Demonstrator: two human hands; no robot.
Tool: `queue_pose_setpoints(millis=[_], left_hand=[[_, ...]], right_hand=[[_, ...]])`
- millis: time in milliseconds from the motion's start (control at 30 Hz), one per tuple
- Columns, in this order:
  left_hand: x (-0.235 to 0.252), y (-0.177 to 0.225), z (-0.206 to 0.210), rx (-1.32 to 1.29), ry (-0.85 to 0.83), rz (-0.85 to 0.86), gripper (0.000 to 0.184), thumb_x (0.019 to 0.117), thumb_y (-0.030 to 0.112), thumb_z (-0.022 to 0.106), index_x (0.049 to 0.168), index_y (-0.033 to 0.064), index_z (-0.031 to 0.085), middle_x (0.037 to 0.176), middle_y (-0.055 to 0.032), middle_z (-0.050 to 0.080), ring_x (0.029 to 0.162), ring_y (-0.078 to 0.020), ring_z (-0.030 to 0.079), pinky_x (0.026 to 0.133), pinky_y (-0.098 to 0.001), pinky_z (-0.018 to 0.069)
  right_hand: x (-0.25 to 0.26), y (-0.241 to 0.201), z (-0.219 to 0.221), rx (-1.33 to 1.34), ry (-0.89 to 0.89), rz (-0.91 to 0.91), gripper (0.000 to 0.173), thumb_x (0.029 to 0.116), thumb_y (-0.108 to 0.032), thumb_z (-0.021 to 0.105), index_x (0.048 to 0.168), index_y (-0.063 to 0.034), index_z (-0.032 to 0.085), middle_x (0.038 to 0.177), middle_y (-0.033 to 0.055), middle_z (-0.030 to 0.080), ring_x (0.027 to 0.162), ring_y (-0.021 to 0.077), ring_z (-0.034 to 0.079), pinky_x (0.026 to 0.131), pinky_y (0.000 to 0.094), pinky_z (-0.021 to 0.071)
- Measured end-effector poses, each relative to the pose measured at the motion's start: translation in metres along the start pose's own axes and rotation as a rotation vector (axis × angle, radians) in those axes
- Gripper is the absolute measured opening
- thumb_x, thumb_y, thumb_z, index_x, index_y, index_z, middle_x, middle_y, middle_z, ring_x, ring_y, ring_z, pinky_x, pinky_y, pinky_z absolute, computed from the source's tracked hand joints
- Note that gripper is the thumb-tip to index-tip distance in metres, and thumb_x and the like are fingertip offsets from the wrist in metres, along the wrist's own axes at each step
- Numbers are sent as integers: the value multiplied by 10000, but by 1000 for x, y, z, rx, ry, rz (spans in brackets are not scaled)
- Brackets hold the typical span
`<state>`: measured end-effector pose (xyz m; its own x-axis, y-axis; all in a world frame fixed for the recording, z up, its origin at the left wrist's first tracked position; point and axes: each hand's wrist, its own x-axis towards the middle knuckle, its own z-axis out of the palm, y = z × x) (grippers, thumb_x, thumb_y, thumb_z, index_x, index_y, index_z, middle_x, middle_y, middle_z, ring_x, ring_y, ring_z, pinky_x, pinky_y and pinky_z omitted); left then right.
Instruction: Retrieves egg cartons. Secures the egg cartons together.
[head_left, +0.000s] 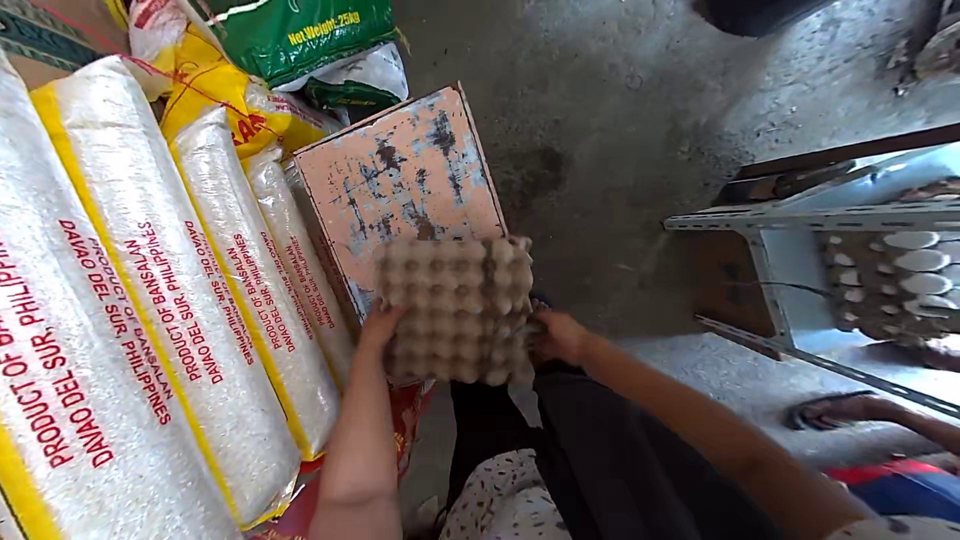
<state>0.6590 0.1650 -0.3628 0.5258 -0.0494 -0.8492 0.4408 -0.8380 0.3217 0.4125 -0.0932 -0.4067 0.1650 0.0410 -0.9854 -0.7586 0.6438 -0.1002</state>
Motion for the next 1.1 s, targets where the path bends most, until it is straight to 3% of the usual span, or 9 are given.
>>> queue_pose_setpoints(millis=[100, 200, 367, 467, 600, 700, 867, 1033, 1100], left_hand=[[39, 56, -22, 366, -125, 257, 700, 1092, 566, 293, 1630, 117, 294, 1587, -234, 424, 1473, -411, 407, 1200, -641, 297], [57, 113, -4, 778, -186, 326, 767, 1042, 695, 194, 1600, 206, 389, 1478, -246, 548, 1380, -470, 503, 1099, -740, 354], [35, 135, 20, 1038, 61, 267, 870, 1004, 754, 263, 1609, 137, 364, 1553, -273, 448, 1439, -509, 398, 1121, -812, 196], [-8, 124, 36, 875, 323, 735, 637, 1065, 361, 527, 1574, 13, 364, 1581, -310, 372, 1483, -527, 304, 1170, -730, 233], [-84, 127, 84, 604, 54, 1447, 611, 914, 131, 711, 1490, 50, 522, 1588, -200, 437, 1507, -444, 325, 1202, -654, 266], [-126, 154, 90, 585, -254, 1758, 566, 882, 65, 749, 1410, 237, 640, 1522, -30, 560, 1509, -337, 373, 1218, -634, 265], [-110, 156, 9, 424, -363, 1418, 295, 899, -6, 651, 1179, 14, 743, 1155, -126, 751, 1189, -274, 680, 1157, -510, 439], [-54, 80, -73, -93, -143, 819, 185, 989, 82, 633, 1144, 12, 706, 1023, -62, 731, 883, -119, 691, 849, -333, 585], [-30, 43, -85, -386, -104, 635, 181, 997, 39, 577, 1146, 7, 675, 951, -34, 706, 817, -105, 671, 806, -314, 583]], right_hand=[[-26, 53, 51, 162, -7, 156, 422, 1105, -240, 412, 1447, 2, 472, 1391, 224, 573, 1185, 321, 627, 963, 465, 540], [-35, 74, 85, 201, -24, 271, 469, 1125, -290, 371, 1515, -34, 410, 1528, 198, 493, 1343, 338, 556, 1073, 499, 484], [-51, 89, 57, 176, 406, 67, 333, 1062, -127, 500, 1343, 48, 534, 1149, 208, 648, 959, 279, 645, 832, 451, 546], [-93, 51, 22, 190, 531, -270, 327, 1085, -105, 450, 1379, 33, 485, 960, 127, 658, 785, 176, 645, 738, 368, 559], [-147, -23, -3, -426, -58, -519, 290, 1058, -129, 438, 1219, 3, 640, 831, 34, 617, 682, 94, 584, 704, 300, 534], [-184, -90, 26, -1093, -316, -493, 330, 1082, -250, 492, 1219, -11, 673, 982, 181, 690, 854, 272, 659, 845, 507, 537], [-210, -155, 64, -1248, -443, -665, 208, 1047, -156, 565, 1066, -10, 711, 863, 99, 668, 741, 168, 608, 729, 404, 522], [-151, -194, 96, -781, -333, -861, 197, 1018, -213, 638, 997, -28, 703, 812, 44, 624, 712, 110, 561, 691, 333, 499], [-108, -204, 109, -764, -189, -896, 223, 1020, -228, 647, 1048, -16, 713, 891, 105, 659, 794, 186, 597, 763, 422, 508]])
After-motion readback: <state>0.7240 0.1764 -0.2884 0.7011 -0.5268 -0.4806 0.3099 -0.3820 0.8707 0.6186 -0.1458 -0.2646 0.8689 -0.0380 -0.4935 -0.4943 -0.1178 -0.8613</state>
